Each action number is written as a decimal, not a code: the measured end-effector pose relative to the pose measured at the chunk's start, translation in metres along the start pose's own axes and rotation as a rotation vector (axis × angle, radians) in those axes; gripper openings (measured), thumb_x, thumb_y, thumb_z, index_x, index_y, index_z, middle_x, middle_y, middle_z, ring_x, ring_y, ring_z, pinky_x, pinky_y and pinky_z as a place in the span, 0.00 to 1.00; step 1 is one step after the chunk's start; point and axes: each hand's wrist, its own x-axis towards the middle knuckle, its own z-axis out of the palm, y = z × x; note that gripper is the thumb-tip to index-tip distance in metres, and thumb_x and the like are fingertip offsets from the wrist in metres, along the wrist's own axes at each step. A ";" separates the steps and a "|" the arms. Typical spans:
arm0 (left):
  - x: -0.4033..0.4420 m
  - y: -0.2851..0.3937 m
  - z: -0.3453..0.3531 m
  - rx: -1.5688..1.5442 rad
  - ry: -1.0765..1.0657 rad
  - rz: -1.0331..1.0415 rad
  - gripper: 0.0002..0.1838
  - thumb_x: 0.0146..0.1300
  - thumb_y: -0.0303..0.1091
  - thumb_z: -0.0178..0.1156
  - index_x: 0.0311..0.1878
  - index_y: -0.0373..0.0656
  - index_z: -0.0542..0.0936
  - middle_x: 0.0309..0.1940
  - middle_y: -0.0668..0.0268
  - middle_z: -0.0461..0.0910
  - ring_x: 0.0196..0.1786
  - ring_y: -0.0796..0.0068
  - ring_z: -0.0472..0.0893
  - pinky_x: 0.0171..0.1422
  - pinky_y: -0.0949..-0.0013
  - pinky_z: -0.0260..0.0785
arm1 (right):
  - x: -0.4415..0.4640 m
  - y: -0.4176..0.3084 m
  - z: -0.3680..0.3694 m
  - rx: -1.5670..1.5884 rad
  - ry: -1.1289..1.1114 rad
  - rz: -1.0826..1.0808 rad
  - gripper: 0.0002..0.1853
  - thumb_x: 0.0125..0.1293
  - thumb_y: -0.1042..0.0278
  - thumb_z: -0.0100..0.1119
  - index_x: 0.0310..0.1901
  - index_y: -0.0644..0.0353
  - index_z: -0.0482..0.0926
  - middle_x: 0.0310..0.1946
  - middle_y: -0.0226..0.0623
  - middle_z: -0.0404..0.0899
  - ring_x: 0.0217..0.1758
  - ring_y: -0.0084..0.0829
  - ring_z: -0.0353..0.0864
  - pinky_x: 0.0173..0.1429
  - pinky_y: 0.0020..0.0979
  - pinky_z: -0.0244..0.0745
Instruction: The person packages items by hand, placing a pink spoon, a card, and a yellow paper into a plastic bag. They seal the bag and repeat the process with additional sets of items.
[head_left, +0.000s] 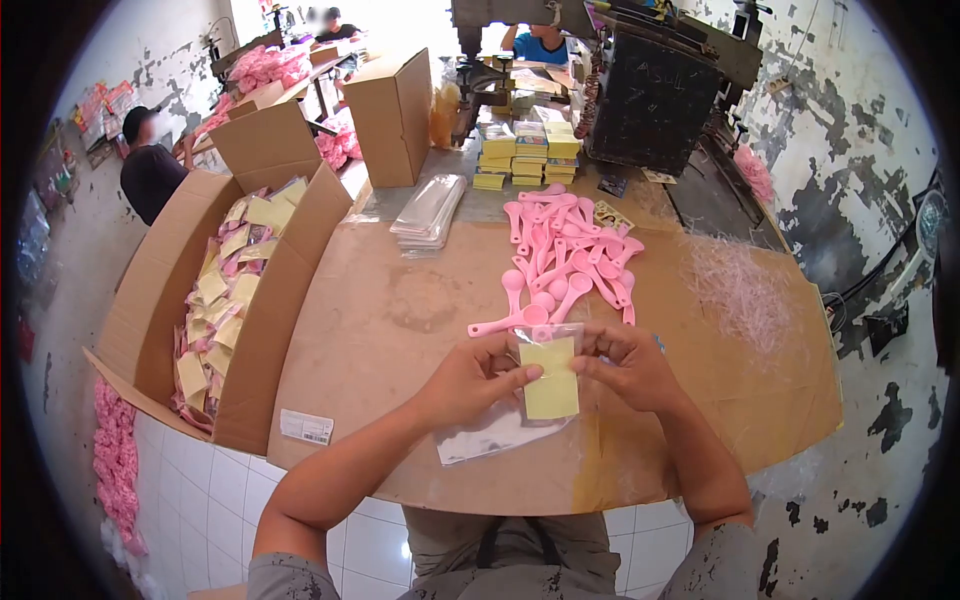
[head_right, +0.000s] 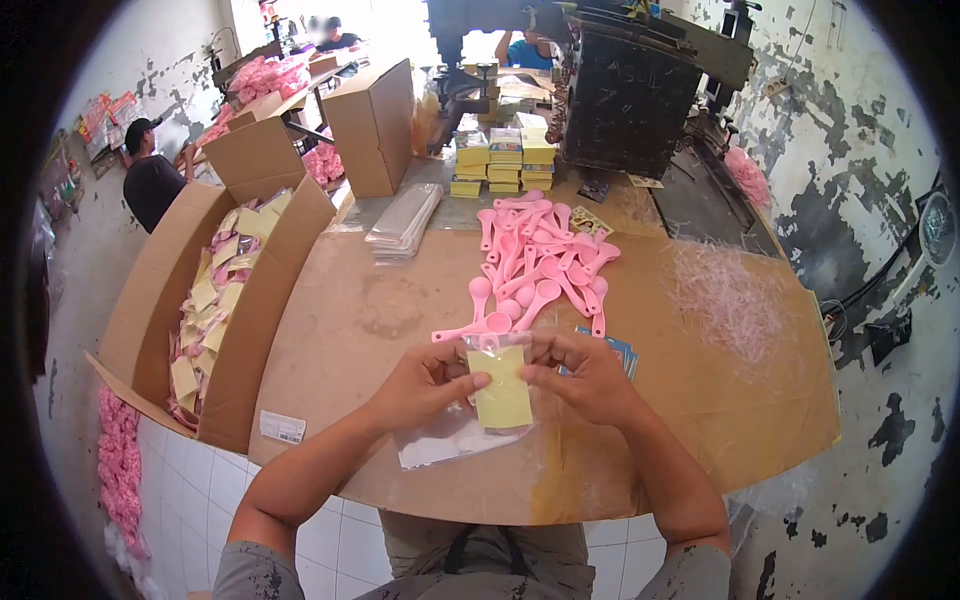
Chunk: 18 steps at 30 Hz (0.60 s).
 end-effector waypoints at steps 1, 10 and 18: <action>-0.003 0.009 -0.003 0.039 0.108 0.031 0.16 0.75 0.26 0.62 0.62 0.35 0.77 0.53 0.62 0.83 0.49 0.75 0.86 0.48 0.70 0.83 | -0.001 -0.002 -0.002 -0.021 0.046 -0.021 0.16 0.74 0.72 0.65 0.61 0.63 0.81 0.44 0.28 0.84 0.47 0.19 0.81 0.52 0.26 0.76; 0.004 0.050 -0.049 -0.332 0.807 0.749 0.28 0.83 0.50 0.40 0.72 0.37 0.69 0.63 0.62 0.79 0.63 0.66 0.80 0.66 0.61 0.74 | -0.020 -0.019 -0.078 -0.859 0.175 -0.008 0.18 0.69 0.64 0.69 0.57 0.62 0.85 0.44 0.39 0.84 0.48 0.34 0.84 0.55 0.34 0.77; -0.002 -0.002 0.000 1.067 0.095 0.331 0.18 0.58 0.40 0.76 0.46 0.42 0.83 0.44 0.62 0.80 0.45 0.62 0.82 0.51 0.61 0.75 | -0.027 0.008 -0.086 -0.781 0.183 0.076 0.16 0.60 0.71 0.75 0.50 0.62 0.87 0.37 0.39 0.81 0.44 0.36 0.82 0.51 0.35 0.76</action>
